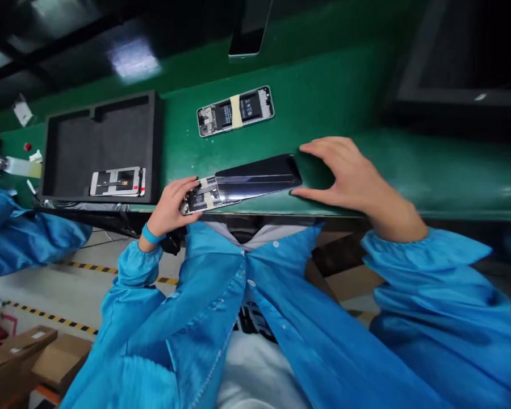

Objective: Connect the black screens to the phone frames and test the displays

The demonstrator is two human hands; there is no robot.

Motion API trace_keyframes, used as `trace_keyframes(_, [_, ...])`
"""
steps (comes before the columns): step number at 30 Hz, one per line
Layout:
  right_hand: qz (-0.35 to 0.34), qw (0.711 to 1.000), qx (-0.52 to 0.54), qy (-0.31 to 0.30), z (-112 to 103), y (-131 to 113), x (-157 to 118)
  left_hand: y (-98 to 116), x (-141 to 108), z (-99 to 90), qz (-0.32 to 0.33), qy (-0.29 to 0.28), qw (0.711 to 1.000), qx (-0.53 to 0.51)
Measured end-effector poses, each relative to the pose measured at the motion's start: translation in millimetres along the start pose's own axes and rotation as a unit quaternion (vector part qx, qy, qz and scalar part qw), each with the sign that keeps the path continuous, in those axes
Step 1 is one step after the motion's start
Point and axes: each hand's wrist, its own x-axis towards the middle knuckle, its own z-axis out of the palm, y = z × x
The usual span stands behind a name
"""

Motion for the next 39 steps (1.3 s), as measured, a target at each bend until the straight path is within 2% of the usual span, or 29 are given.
trace_keyframes(3, [-0.029, 0.999, 0.0, -0.023, 6, -2, 9, -2, 2, -4.4, -0.007, -0.01, 1.0, -0.016])
trace_keyframes(6, [-0.066, 0.995, 0.021, -0.066, 23, -7, 23, -6, 8, -2.1, -0.045, -0.006, 0.998, -0.036])
trace_keyframes(10, [-0.087, 0.993, 0.007, -0.083, 43, -18, 37, -16, 24, 13.2, -0.07, 0.043, 0.997, -0.012])
trace_keyframes(12, [-0.119, 0.99, -0.028, -0.064, 45, -23, 41, -22, 31, 22.1, -0.062, 0.077, 0.995, 0.005])
trace_keyframes(15, [-0.194, 0.975, -0.104, -0.016, 40, -33, 43, -29, 38, 30.8, -0.043, 0.089, 0.995, 0.014])
trace_keyframes(19, [-0.249, 0.952, -0.146, 0.1, 31, -43, 55, -22, 40, 27.3, -0.032, 0.111, 0.993, -0.039])
trace_keyframes(21, [-0.235, 0.949, -0.119, 0.172, 27, -50, 67, -7, 38, 18.8, -0.02, 0.159, 0.982, -0.102])
trace_keyframes(23, [-0.179, 0.96, -0.062, 0.205, 24, -62, 85, 11, 34, 6.9, 0.001, 0.211, 0.964, -0.162])
trace_keyframes(24, [-0.136, 0.972, -0.022, 0.192, 24, -71, 97, 19, 31, -0.2, 0.012, 0.232, 0.955, -0.183])
trace_keyframes(26, [-0.049, 0.99, 0.078, 0.105, 26, -95, 122, 26, 23, -16.4, 0.013, 0.264, 0.941, -0.212])
trace_keyframes(27, [-0.016, 0.99, 0.132, 0.042, 28, -109, 136, 23, 18, -25.6, -0.005, 0.281, 0.933, -0.223])
trace_keyframes(29, [0.018, 0.969, 0.238, -0.071, 37, -134, 159, 4, 3, -45.6, -0.073, 0.323, 0.912, -0.244])
trace_keyframes(31, [0.034, 0.94, 0.321, -0.113, 46, -148, 173, -30, -16, -66.3, -0.158, 0.367, 0.877, -0.266])
trace_keyframes(33, [0.055, 0.93, 0.353, -0.092, 51, -146, 175, -70, -36, -85.2, -0.241, 0.417, 0.832, -0.274])
trace_keyframes(36, [0.105, 0.958, 0.267, -0.011, 41, -111, 160, -114, -60, -105.2, -0.374, 0.479, 0.754, -0.249])
trace_keyframes(37, [0.131, 0.969, 0.21, 0.021, 31, -92, 153, -121, -65, -109.5, -0.413, 0.476, 0.742, -0.229])
trace_keyframes(38, [0.163, 0.974, 0.148, 0.056, 18, -71, 145, -124, -67, -113.0, -0.448, 0.458, 0.742, -0.196])
trace_keyframes(39, [0.199, 0.973, 0.084, 0.087, 3, -49, 138, -124, -69, -116.1, -0.478, 0.417, 0.759, -0.147])
